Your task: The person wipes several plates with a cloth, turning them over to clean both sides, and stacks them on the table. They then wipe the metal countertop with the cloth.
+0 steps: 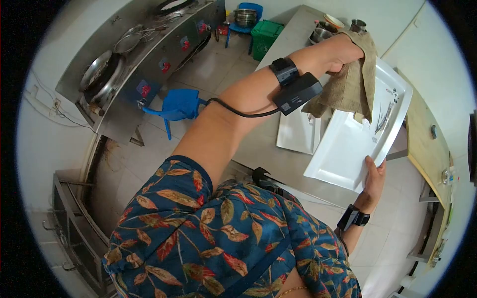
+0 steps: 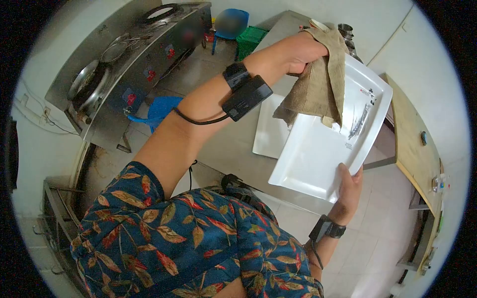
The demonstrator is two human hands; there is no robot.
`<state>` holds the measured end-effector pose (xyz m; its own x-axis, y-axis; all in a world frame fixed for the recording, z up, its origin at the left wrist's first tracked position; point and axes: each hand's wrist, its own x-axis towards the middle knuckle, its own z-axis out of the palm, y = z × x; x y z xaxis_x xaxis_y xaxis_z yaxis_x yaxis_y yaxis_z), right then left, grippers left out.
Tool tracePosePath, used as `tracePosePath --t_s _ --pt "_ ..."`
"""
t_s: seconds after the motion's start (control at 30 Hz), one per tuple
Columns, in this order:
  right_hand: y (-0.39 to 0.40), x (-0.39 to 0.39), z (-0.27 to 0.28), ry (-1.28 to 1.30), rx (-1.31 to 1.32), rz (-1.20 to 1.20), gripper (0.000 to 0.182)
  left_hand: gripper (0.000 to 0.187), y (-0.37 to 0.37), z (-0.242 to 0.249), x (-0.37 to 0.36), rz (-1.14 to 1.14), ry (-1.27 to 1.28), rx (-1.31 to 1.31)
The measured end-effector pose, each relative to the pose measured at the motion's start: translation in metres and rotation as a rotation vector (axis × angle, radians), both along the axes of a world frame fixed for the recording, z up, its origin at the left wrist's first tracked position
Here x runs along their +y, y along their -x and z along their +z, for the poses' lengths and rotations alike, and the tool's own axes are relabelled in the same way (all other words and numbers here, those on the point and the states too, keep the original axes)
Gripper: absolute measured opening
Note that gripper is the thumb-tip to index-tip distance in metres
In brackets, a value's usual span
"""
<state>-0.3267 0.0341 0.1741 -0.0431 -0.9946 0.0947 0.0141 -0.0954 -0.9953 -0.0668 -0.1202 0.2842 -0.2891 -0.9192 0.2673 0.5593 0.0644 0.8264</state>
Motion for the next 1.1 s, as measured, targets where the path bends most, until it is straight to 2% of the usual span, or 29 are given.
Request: tracePosePath --t_s 0.17,0.27,0.37,0.47,0.57,0.67,0.8,0.83,0.93,0.97,1.07,1.1 --pt "0.003 0.000 0.001 0.017 -0.030 0.035 0.044 0.017 -0.005 0.007 0.011 -0.025 0.051 -0.087" --pt "0.004 0.004 0.007 0.010 0.028 0.039 0.041 0.017 -0.017 0.004 0.012 0.001 0.192 -0.270" --pt "0.008 0.006 0.016 0.001 0.154 0.063 0.038 0.021 -0.028 0.002 0.015 -0.014 0.186 -0.487" --pt "0.007 0.011 0.028 -0.044 0.313 0.073 0.036 0.020 -0.039 -0.009 0.012 0.014 0.443 -0.561" --pt "0.006 0.012 0.039 -0.043 0.366 0.116 0.038 0.030 -0.047 -0.012 0.013 0.248 0.687 -1.051" --pt "0.008 0.013 0.047 -0.067 0.421 0.137 0.036 0.026 -0.048 -0.015 0.017 0.320 0.919 -1.148" --pt "0.023 0.007 0.046 0.025 0.530 0.185 0.033 0.029 -0.023 -0.014 0.026 0.325 0.859 -1.131" --pt "0.023 0.006 0.045 0.067 0.541 0.198 0.032 0.028 -0.014 -0.014 0.032 0.420 0.843 -1.183" --pt "0.009 0.006 0.047 0.081 0.789 0.278 0.036 0.032 -0.006 -0.009 0.049 0.448 0.783 -1.149" --pt "-0.017 0.008 0.045 0.128 0.742 0.265 0.037 0.031 -0.023 -0.014 0.047 0.462 0.798 -1.106" --pt "-0.018 0.008 0.042 0.168 0.721 0.244 0.034 0.028 -0.027 -0.017 0.044 0.472 0.831 -0.993" --pt "-0.019 0.011 0.046 0.106 0.681 0.249 0.033 0.027 -0.031 -0.018 0.042 0.448 0.830 -0.958"
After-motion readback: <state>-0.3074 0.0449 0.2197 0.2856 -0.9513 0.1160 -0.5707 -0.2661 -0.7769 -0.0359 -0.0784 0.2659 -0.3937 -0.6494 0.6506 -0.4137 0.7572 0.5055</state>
